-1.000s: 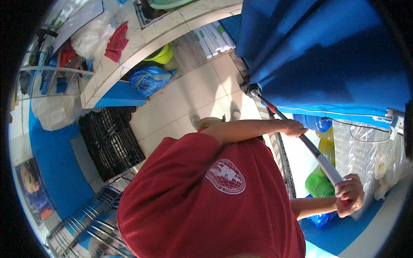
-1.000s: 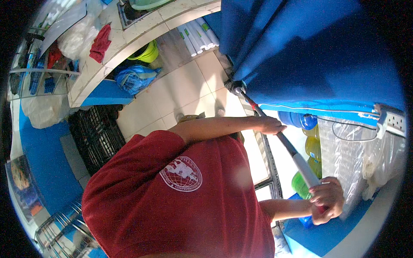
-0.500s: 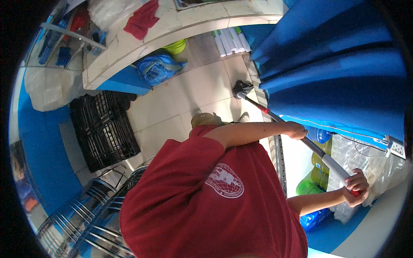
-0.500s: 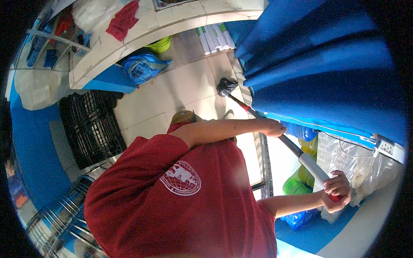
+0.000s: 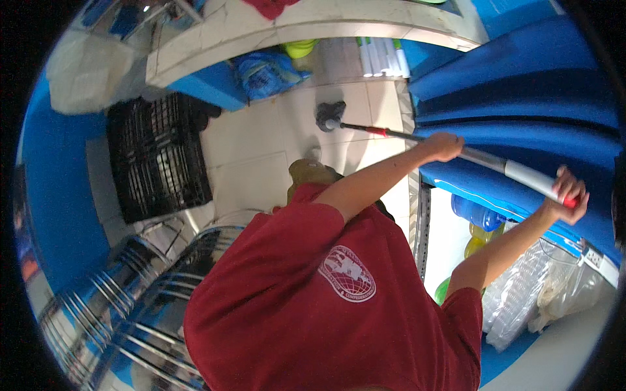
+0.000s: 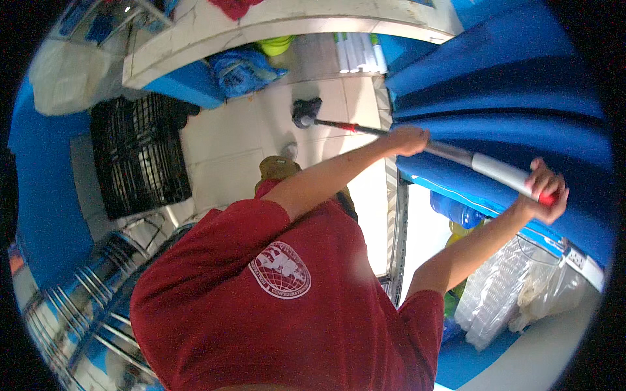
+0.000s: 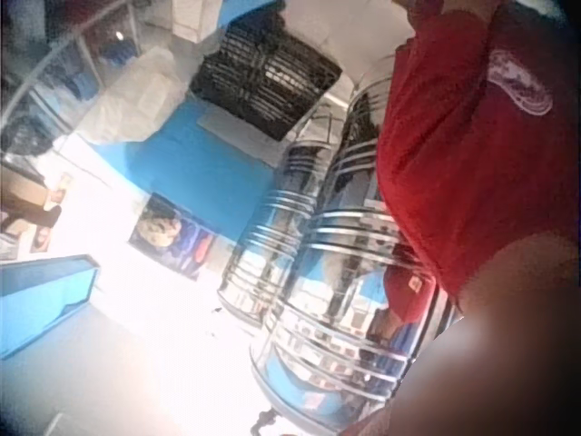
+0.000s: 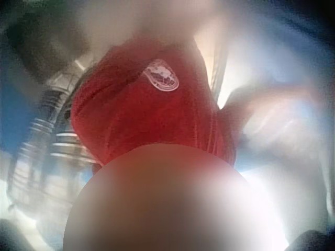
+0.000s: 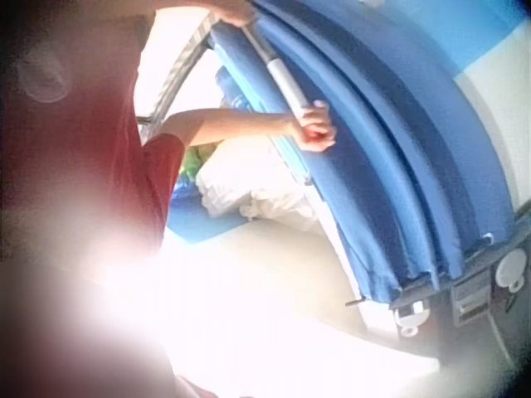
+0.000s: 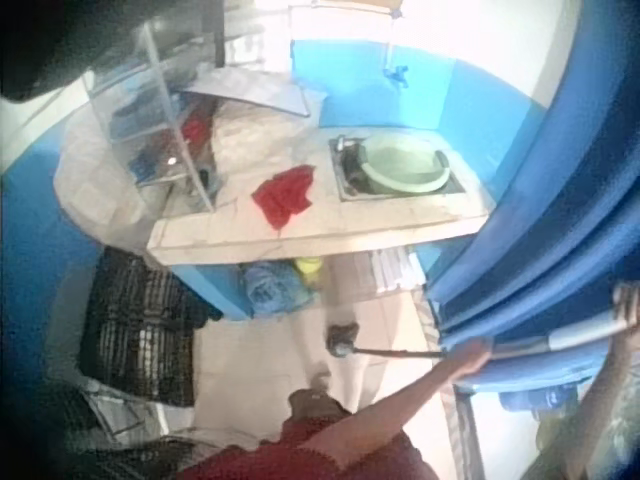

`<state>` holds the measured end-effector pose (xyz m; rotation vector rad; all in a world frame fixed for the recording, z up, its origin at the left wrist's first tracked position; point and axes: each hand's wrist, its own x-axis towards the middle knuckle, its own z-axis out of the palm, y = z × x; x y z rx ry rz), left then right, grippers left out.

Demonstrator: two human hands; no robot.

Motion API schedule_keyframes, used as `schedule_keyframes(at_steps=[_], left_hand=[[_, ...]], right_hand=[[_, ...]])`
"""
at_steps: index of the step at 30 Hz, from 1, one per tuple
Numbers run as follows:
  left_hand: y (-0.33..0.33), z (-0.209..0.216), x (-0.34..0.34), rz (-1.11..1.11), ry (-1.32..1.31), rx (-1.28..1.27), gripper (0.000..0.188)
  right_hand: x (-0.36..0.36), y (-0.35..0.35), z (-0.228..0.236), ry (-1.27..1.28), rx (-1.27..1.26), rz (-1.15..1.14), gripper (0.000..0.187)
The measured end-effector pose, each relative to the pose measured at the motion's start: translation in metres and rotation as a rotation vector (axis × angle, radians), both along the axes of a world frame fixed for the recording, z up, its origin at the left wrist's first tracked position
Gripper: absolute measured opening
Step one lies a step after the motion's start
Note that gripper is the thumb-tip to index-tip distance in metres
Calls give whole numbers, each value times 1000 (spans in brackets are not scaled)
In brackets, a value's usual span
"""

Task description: The person mops the tiled floor using a mop with a long handle. They move around a room containing large water dispensers, a metal rack, and a counter, systematically cleaning the floor area.

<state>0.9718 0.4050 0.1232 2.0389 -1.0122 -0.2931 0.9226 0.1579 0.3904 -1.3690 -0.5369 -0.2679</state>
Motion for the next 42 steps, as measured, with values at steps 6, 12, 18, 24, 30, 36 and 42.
schedule_keyframes(at_steps=[6,12,18,24,30,36,42], left_hand=[[96,-50,31,397,-86,148,30],[214,-120,-31,470,-65,338,41],[345,-178,-158,1051,-102,210,27],[395,-167,-248,1478,209,-71,37],[329,-164,-227,1093,285,290,61],[153,-135,-154,192,262,426,80],[-31,-62,-194,-569,470,331,74]], right_hand=[[108,89,-53,78,86,151,39],[45,217,-138,166,253,24,48],[-42,339,-208,416,434,222,47],[-73,364,-266,415,437,381,45],[-79,236,-339,771,630,-41,33],[-163,83,-310,720,813,-480,26],[-286,-19,-139,348,605,-1148,24]])
